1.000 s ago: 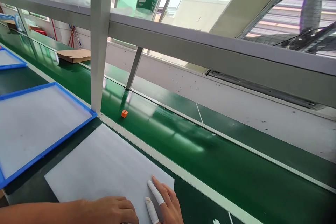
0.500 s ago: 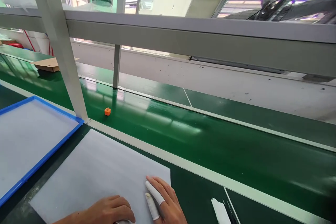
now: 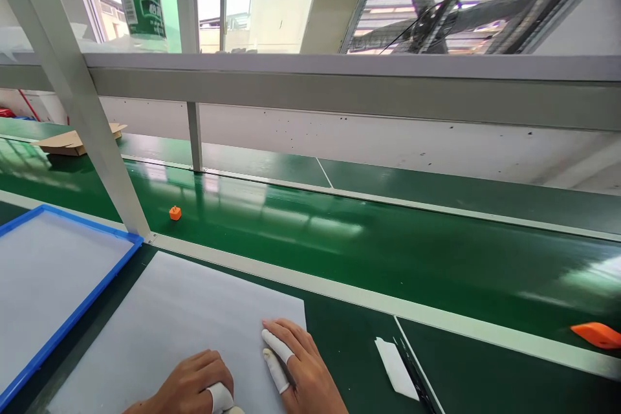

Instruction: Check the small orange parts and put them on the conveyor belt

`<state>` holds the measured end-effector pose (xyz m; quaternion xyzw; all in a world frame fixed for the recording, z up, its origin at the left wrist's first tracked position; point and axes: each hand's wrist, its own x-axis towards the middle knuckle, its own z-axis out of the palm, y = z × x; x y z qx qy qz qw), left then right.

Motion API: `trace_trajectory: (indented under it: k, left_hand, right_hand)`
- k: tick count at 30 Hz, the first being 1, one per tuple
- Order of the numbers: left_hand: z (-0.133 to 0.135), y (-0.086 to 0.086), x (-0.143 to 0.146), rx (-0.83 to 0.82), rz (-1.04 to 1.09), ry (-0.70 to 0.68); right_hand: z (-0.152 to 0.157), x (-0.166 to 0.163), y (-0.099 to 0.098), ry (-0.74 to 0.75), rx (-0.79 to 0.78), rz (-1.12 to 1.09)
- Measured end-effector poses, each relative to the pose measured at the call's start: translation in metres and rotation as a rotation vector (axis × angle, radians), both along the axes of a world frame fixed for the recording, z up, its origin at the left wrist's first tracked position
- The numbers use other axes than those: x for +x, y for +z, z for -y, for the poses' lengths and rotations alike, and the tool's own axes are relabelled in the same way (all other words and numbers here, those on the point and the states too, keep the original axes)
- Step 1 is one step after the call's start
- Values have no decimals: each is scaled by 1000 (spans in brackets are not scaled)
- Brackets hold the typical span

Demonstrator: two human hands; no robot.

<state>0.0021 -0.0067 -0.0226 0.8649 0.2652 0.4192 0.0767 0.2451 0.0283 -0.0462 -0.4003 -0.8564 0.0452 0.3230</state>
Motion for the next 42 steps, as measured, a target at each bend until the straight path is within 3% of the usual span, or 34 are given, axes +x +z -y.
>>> trace_trajectory:
  k: [9,18,29,42]
  left_hand:
    - [0,-10,3,95,-9,74]
    - [-2,-4,0,-4,-64,113]
    - [-3,-11,1,28,-69,51]
    - [-3,-4,2,73,-151,89]
  right_hand:
    - [1,-1,3,-5,3,5]
    - [2,-2,4,-12,6,-10]
    - [3,-2,2,-17,-40,3]
    - [1,1,0,1,-36,19]
